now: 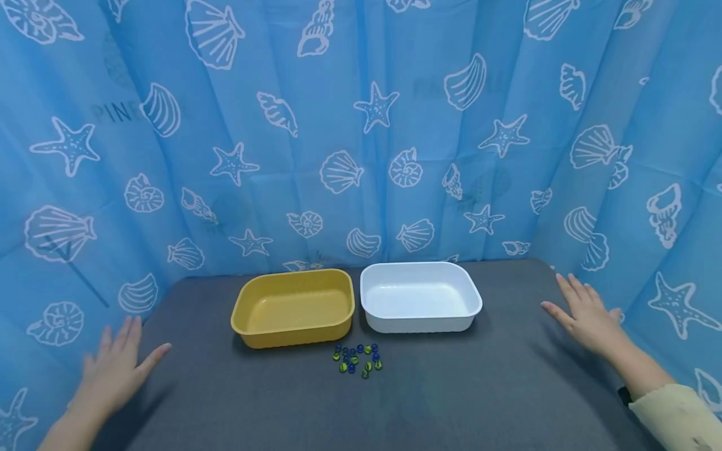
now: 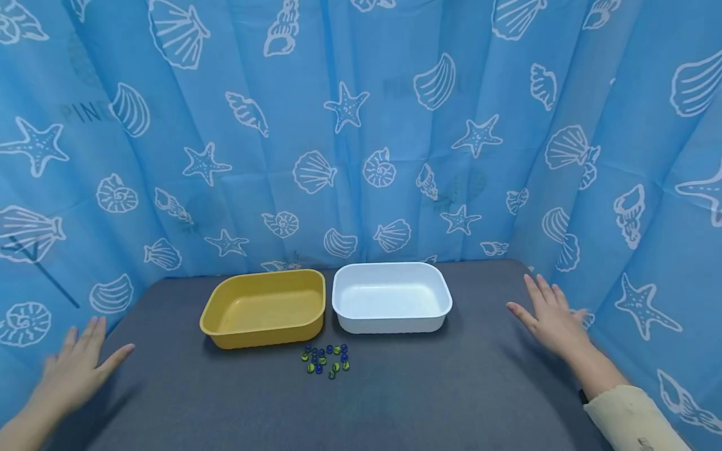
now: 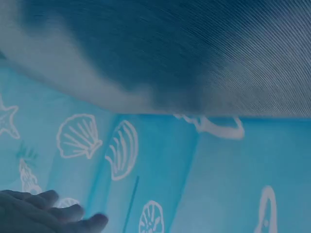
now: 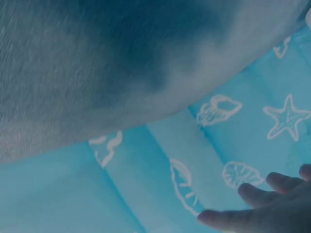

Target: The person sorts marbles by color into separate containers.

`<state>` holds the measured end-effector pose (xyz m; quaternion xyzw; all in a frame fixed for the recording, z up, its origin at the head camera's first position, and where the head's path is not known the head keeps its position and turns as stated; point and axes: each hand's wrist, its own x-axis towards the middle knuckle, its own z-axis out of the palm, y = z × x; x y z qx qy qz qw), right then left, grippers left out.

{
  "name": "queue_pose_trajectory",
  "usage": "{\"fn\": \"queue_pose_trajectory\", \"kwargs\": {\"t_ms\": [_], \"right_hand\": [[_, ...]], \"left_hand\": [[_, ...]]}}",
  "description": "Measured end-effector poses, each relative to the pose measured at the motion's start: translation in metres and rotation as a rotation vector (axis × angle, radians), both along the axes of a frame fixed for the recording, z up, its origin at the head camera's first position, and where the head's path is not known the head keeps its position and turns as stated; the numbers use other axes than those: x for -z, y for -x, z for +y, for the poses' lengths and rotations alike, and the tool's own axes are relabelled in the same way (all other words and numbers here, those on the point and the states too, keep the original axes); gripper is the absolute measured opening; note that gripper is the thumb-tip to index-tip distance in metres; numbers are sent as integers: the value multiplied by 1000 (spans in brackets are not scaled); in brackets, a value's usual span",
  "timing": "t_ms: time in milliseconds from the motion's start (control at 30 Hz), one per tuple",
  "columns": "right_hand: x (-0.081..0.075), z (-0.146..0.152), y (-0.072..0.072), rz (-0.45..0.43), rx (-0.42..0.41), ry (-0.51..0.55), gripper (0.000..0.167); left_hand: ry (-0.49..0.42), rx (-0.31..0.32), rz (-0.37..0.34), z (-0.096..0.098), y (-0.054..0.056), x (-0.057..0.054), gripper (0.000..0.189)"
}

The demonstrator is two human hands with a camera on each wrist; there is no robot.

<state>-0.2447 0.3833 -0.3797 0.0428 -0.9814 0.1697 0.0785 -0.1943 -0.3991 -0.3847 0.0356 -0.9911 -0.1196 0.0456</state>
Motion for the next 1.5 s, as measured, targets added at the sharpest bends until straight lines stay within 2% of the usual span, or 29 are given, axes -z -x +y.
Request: {"fn": "queue_pose_trajectory", "kwargs": {"t_ms": [200, 300, 400, 533, 633, 767, 867, 1000, 1133, 1267, 1500], "right_hand": [[-6, -12, -3, 104, -74, 182, 71], [-11, -21, -6, 149, -83, 236, 66], [-15, -30, -10, 182, -88, 255, 60], [-20, -41, -15, 224, -105, 291, 53], [-22, -48, -17, 232, -117, 325, 47], [-25, -57, -20, 216, -148, 368, 42], [-26, -66, -21, 215, -185, 383, 38], [-23, -76, -22, 206, -253, 430, 34], [-17, -84, -23, 154, -332, 522, 32], [-11, -91, -22, 78, -384, 607, 32], [-6, -103, -19, -56, -415, 685, 37]], "left_hand": [[-245, 2, -70, 4, 5, -15, 100], [-377, -26, -89, 10, 6, -23, 100], [-454, -28, -42, 18, 6, -28, 95], [-516, 11, 107, 31, 6, -28, 85], [-538, 39, 185, 41, 8, -27, 77], [-533, 91, 196, 53, 15, -28, 73], [-553, 119, 132, 61, 22, -28, 76], [-602, 149, -4, 68, 33, -25, 82], [-703, 181, -89, 74, 44, -20, 84], [-802, 176, -131, 81, 51, -15, 85], [-861, 132, -171, 88, 58, -7, 82]]}}
